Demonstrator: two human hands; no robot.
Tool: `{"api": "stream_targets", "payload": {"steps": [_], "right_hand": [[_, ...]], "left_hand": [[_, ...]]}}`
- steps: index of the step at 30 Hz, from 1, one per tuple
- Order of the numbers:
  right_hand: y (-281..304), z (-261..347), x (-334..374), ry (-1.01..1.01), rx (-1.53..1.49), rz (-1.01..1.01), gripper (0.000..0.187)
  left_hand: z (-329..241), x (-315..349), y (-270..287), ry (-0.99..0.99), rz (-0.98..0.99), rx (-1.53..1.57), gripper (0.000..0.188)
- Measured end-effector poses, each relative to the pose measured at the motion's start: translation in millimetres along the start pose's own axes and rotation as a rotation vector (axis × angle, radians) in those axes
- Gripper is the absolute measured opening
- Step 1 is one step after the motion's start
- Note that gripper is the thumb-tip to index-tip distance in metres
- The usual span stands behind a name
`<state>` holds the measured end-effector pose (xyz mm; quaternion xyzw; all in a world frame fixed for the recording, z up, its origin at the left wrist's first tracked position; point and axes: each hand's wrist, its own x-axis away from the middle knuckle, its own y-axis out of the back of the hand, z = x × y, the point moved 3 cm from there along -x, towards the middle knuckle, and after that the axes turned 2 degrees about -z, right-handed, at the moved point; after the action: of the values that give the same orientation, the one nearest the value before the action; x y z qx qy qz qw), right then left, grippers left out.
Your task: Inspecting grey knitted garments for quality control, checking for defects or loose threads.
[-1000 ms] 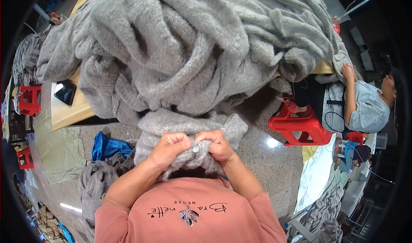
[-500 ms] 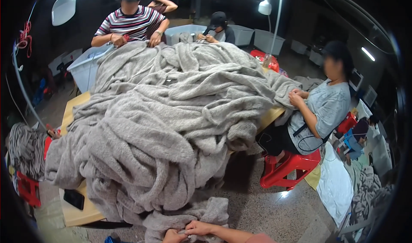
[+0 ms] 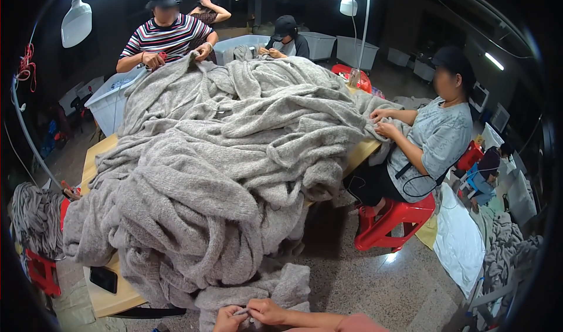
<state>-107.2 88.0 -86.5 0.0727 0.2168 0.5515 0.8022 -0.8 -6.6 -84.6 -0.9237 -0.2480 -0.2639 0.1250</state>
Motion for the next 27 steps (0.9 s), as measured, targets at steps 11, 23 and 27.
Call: {"api": "stream_targets", "payload": {"steps": [11, 23, 27], "right_hand": [[3.9, 14.0, -11.4, 0.074, 0.029, -0.169, 0.004], [17.4, 1.3, -19.6, -0.309, -0.302, 0.117, 0.016], [38.0, 13.3, -7.2, -0.098, -0.136, 0.295, 0.043]], "left_hand": [[-31.6, 6.4, 7.8, -0.047, -0.071, -0.117, 0.003], [-35.4, -3.3, 8.5, -0.085, -0.141, 0.066, 0.005], [-29.3, -13.9, 23.4, -0.084, -0.194, 0.326, 0.014]]}}
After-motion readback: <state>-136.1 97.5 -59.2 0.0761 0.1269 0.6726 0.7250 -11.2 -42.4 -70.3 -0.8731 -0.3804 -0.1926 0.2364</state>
